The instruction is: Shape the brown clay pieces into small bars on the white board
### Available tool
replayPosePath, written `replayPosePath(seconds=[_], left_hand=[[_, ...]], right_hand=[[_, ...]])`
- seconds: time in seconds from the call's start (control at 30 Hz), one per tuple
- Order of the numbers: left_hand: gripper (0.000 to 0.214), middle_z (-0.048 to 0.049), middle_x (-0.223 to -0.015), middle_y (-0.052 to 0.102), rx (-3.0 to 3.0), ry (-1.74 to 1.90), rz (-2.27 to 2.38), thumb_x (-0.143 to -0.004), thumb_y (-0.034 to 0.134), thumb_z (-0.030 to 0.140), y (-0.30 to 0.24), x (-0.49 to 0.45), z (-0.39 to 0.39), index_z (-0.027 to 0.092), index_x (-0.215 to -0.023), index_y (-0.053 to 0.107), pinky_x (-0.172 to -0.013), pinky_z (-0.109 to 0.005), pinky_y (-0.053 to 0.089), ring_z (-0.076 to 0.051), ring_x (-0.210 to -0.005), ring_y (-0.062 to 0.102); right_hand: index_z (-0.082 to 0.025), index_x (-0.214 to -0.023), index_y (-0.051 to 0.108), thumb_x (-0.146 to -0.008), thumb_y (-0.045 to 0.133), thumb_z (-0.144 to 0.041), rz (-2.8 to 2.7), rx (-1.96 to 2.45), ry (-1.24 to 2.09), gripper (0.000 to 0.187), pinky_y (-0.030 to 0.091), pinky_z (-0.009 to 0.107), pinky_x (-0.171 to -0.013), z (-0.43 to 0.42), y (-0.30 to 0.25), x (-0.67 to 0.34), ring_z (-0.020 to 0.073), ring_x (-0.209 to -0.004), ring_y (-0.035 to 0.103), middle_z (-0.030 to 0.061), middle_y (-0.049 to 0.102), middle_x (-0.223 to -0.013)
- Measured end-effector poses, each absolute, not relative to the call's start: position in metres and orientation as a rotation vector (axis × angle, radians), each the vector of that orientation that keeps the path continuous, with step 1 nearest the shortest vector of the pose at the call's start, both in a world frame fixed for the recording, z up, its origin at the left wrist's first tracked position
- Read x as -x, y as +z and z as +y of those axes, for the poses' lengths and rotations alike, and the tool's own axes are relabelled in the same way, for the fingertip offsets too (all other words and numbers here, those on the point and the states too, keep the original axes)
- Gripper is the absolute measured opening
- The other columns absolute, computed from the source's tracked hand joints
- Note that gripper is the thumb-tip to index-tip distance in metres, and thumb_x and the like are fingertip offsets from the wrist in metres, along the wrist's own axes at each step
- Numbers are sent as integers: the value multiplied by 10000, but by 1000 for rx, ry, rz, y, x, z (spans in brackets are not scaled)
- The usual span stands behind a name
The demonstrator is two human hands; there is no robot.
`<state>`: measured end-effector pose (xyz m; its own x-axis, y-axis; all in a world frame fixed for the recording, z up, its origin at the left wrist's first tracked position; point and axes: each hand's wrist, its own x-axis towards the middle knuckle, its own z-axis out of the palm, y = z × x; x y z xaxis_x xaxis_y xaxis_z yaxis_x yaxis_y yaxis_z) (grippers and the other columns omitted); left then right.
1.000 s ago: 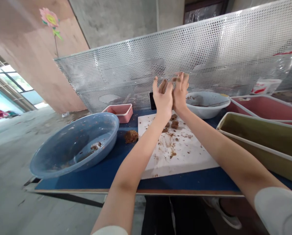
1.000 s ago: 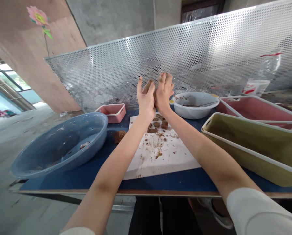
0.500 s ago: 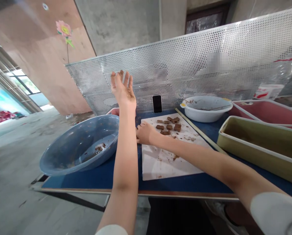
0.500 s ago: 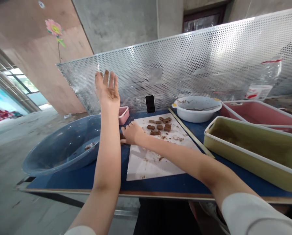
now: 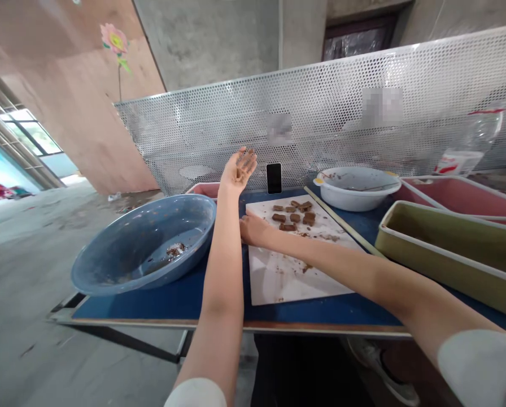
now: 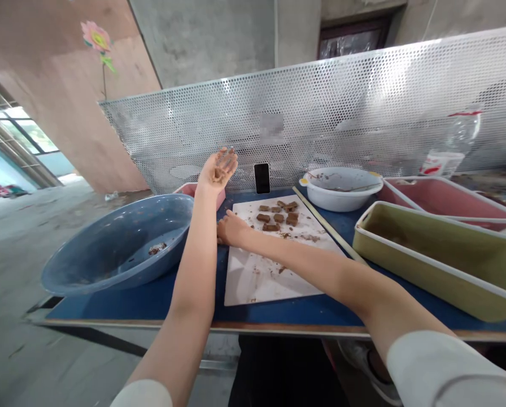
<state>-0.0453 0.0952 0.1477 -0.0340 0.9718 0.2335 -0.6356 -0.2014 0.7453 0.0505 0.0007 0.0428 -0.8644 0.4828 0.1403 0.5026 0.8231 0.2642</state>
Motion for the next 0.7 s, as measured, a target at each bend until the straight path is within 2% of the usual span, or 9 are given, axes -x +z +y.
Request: replayPosePath(seconds=[0.17, 0.3, 0.43, 0.7], left_hand=[[238, -96, -1358, 827, -808, 1507, 603, -1145, 528, 206, 124, 47, 115, 226, -1246, 742, -1158, -360, 615, -242, -1379, 748], [279, -103, -1232, 857, -756, 1460, 617, -1145, 500, 199, 108, 48, 120, 223, -1277, 744, -1172, -375, 601, -224, -1266, 791], [283, -104, -1184, 867, -740, 1407, 669, -1124, 544, 193, 95, 45, 122, 233, -1312, 752, -1181, -375, 587, -226, -1227, 805], [222, -99, -1068, 864, -737, 1321, 669, -1121, 551, 165, 77, 46, 130, 199, -1206, 753, -1154, -381, 603, -208, -1048, 819]], right_hand=[[-79, -1149, 857, -1138, 596, -298, -2947, 708, -409, 341, 398, 456, -1053, 9, 39, -57, 327, -1036, 779, 237, 848, -1158], [-87, -1135, 866, -1135, 625, -336, -2954, 657, -384, 347, 400, 432, -1025, 14, 34, -62, 311, -1013, 789, 214, 856, -1134], [-88, -1134, 867, -1149, 614, -340, -2962, 616, -374, 358, 403, 418, -1028, 15, 30, -67, 296, -1012, 799, 196, 862, -1084], [-70, -1192, 843, -1158, 616, -369, -2988, 573, -396, 378, 409, 418, -1026, 13, 29, -73, 303, -1047, 814, 199, 860, -1054]])
